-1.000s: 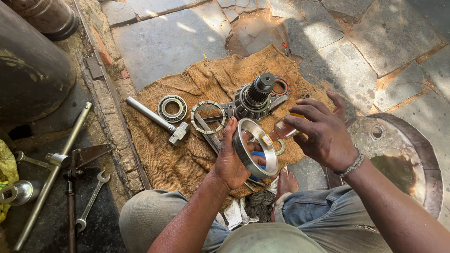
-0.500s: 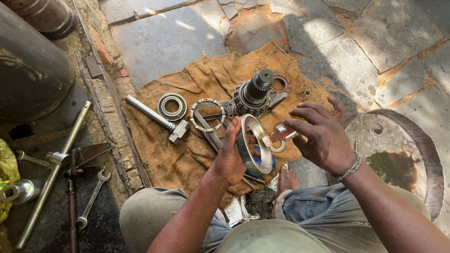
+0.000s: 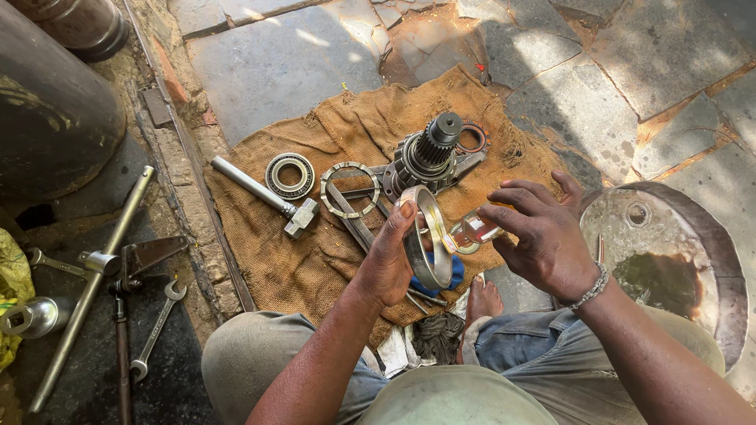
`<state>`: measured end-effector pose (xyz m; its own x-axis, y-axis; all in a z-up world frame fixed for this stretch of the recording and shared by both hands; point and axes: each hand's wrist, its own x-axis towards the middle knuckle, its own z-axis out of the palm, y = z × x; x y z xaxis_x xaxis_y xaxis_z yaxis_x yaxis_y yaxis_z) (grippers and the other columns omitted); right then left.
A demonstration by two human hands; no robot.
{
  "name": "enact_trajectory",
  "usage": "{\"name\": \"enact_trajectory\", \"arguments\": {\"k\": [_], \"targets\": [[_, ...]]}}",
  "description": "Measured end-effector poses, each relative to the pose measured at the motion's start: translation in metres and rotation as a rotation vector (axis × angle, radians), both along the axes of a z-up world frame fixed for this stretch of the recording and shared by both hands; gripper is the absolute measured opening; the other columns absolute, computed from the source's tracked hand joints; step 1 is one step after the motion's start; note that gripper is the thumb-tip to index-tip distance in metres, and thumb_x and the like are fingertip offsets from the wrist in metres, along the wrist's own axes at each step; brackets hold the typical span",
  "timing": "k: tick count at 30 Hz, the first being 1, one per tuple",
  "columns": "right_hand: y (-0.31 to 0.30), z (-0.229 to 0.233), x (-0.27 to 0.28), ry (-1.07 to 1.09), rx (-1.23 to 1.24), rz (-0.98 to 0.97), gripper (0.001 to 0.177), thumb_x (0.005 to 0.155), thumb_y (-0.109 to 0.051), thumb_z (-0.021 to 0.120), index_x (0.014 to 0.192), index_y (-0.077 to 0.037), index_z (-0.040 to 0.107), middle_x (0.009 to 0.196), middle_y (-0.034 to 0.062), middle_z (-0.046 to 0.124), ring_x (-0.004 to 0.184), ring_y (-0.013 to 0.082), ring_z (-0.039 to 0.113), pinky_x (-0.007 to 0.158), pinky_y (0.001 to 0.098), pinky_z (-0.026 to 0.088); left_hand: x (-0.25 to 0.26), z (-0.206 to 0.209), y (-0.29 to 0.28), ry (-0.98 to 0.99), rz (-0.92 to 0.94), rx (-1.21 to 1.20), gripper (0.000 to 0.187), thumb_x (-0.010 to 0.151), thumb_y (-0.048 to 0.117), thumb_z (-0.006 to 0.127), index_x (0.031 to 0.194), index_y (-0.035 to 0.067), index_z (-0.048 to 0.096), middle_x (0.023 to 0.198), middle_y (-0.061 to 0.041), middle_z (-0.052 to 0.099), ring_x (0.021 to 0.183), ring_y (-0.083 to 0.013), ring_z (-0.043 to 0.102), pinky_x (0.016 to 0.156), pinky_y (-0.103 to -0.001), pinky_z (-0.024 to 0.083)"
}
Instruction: The person cleans various metal gears and bearing components by hand using a blue cloth and applying a clear liquid from a small bottle.
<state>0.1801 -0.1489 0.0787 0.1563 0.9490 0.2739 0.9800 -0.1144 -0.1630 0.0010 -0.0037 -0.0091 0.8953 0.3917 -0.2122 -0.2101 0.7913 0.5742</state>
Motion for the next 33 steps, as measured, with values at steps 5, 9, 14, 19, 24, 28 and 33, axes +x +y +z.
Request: {"name": "enact_trajectory", "arguments": {"k": [5, 9, 14, 19, 24, 28, 33], "targets": [[-0.002, -0.003, -0.002, 0.021, -0.012, -0.018, 0.048, 0.067, -0.018, 0.082, 0.114, -0.024, 0.073, 0.121, 0.0006, 0.069, 0.128, 0.0223, 0.058, 0.113, 0.061, 0.021, 0.0, -0.001, 0.001, 0.019, 0.021, 0.114, 0.087, 0.088, 0.06, 0.068, 0.152, 0.011, 0.035, 0.13, -0.008, 0.056, 0.112, -0.0168, 0.062, 0.09, -0.039, 0.06], [-0.005, -0.008, -0.003, 0.056, -0.002, -0.021, 0.047, 0.068, -0.018, 0.081, 0.114, -0.024, 0.073, 0.121, 0.0002, 0.069, 0.128, 0.0225, 0.058, 0.113, 0.0611, 0.022, 0.001, 0.0, 0.001, 0.051, -0.014, 0.1, 0.094, 0.084, 0.069, 0.064, 0.151, 0.01, 0.034, 0.131, -0.011, 0.057, 0.117, -0.0178, 0.064, 0.092, -0.042, 0.062], [-0.004, -0.014, -0.001, 0.057, -0.001, -0.046, 0.045, 0.068, -0.017, 0.081, 0.112, -0.025, 0.073, 0.12, -0.001, 0.07, 0.127, 0.0224, 0.059, 0.114, 0.0624, 0.024, 0.003, -0.009, 0.001, 0.033, -0.061, 0.066, 0.099, 0.087, 0.083, 0.054, 0.146, 0.005, 0.04, 0.124, -0.02, 0.058, 0.1, -0.0285, 0.069, 0.083, -0.049, 0.063], [-0.001, -0.018, 0.003, 0.025, 0.031, -0.052, 0.044, 0.069, -0.018, 0.081, 0.112, -0.025, 0.074, 0.121, -0.0001, 0.07, 0.127, 0.0234, 0.059, 0.113, 0.0633, 0.024, 0.002, -0.003, 0.0, 0.004, -0.142, -0.144, 0.101, 0.084, 0.089, 0.048, 0.139, 0.004, 0.042, 0.125, -0.03, 0.059, 0.093, -0.0357, 0.072, 0.078, -0.063, 0.061], [0.005, -0.025, 0.005, 0.009, 0.053, -0.084, 0.043, 0.071, -0.018, 0.081, 0.113, -0.024, 0.074, 0.123, 0.0008, 0.07, 0.127, 0.0236, 0.059, 0.113, 0.0627, 0.024, 0.001, 0.004, 0.0, 0.012, -0.196, -0.219, 0.112, 0.076, 0.094, 0.043, 0.147, 0.007, 0.041, 0.133, -0.025, 0.06, 0.094, -0.0381, 0.072, 0.076, -0.069, 0.059], [0.013, -0.028, 0.006, 0.029, 0.063, -0.106, 0.044, 0.072, -0.018, 0.082, 0.115, -0.024, 0.075, 0.123, 0.001, 0.069, 0.128, 0.0231, 0.059, 0.113, 0.0621, 0.024, 0.002, -0.001, 0.0, 0.002, -0.203, -0.226, 0.114, 0.077, 0.095, 0.042, 0.151, 0.007, 0.041, 0.133, -0.023, 0.059, 0.092, -0.0357, 0.071, 0.075, -0.069, 0.059], [0.017, -0.034, 0.003, 0.103, 0.11, -0.12, 0.043, 0.074, -0.016, 0.082, 0.116, -0.019, 0.074, 0.123, 0.0025, 0.069, 0.128, 0.0238, 0.059, 0.113, 0.0607, 0.024, 0.002, -0.003, 0.0, -0.009, -0.197, -0.241, 0.112, 0.081, 0.094, 0.042, 0.15, 0.005, 0.046, 0.127, -0.023, 0.061, 0.093, -0.0349, 0.073, 0.079, -0.066, 0.061]]}}
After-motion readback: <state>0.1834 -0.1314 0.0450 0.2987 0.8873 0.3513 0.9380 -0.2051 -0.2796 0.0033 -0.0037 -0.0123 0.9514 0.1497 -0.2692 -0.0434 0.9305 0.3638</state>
